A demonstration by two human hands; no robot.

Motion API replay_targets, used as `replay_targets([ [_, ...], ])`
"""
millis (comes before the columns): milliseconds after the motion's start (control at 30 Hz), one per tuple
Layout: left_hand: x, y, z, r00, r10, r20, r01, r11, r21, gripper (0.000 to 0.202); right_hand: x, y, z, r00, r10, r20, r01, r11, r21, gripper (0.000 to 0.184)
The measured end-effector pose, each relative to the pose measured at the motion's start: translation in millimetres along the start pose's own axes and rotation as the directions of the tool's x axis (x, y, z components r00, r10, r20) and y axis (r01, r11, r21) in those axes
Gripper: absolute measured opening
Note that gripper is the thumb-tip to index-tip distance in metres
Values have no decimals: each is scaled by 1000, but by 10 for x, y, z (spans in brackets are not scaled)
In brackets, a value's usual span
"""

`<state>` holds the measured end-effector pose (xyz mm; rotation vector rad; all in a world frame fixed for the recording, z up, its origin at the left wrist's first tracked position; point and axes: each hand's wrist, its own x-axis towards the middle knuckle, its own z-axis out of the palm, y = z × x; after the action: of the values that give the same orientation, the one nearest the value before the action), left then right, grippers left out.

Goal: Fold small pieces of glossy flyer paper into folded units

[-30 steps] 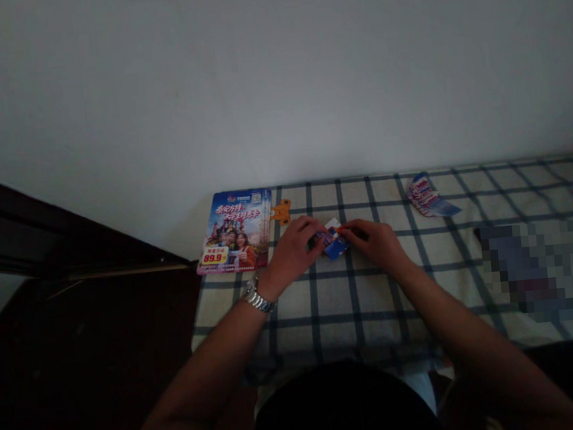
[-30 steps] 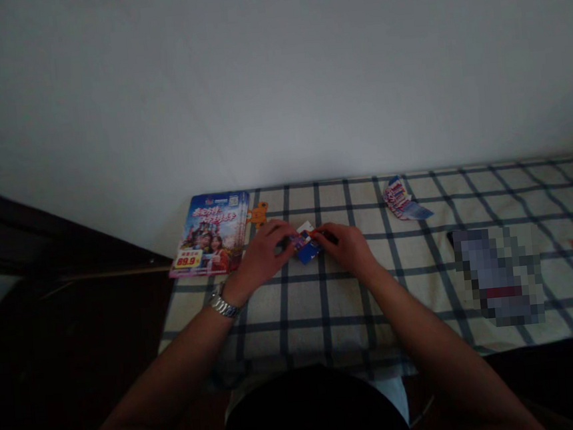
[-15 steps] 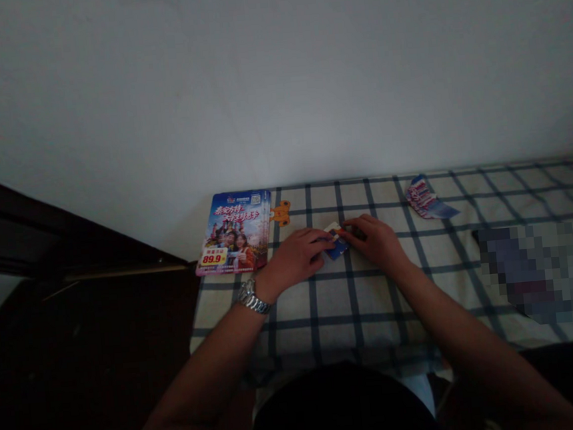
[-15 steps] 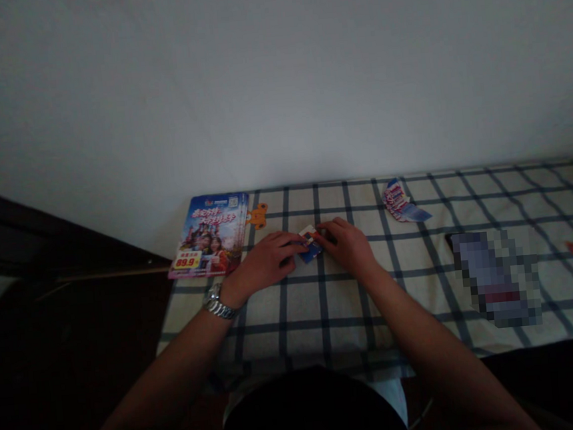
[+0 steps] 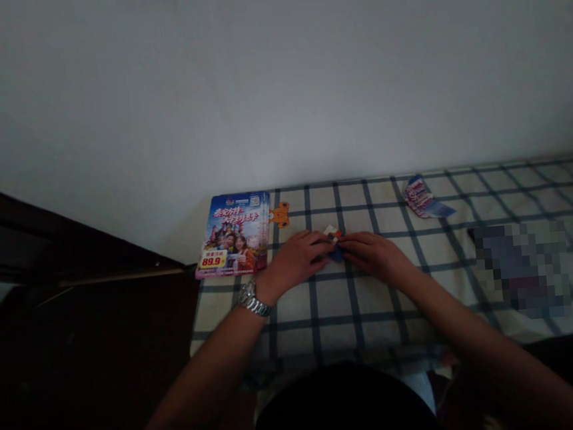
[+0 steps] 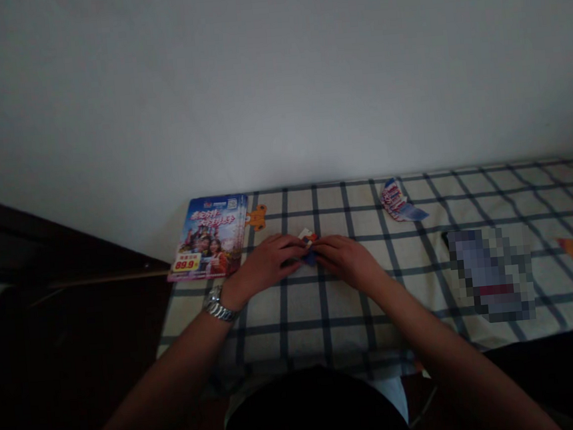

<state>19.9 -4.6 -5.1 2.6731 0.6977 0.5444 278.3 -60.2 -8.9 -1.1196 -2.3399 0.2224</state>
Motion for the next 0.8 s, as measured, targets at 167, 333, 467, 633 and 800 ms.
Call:
replay_targets([
  [167,-1,-14,35,1000,12,-13,-12,1000,-15,24,-28,23,7,1000,-10,2,10,1000,4,24],
  [333,-1,-23,77,999,-9,-30,9,1000,0,20,-26,21,3,1000,-15,24,15,1000,9,24],
  [467,5,-31,86,999,-9,-35,9,1000,-6,21,-31,22,7,1000,7,28,-7,1000,11,23],
  [633,17,-18,66,998,-29,-48,27,999,-38,21,-42,31,-8,997,39,73,-42,999,32,27],
  [800,40,26,27,998,-43,-49,40,997,-60,23,-33,31,-25,996,41,73,-45,997,56,26],
])
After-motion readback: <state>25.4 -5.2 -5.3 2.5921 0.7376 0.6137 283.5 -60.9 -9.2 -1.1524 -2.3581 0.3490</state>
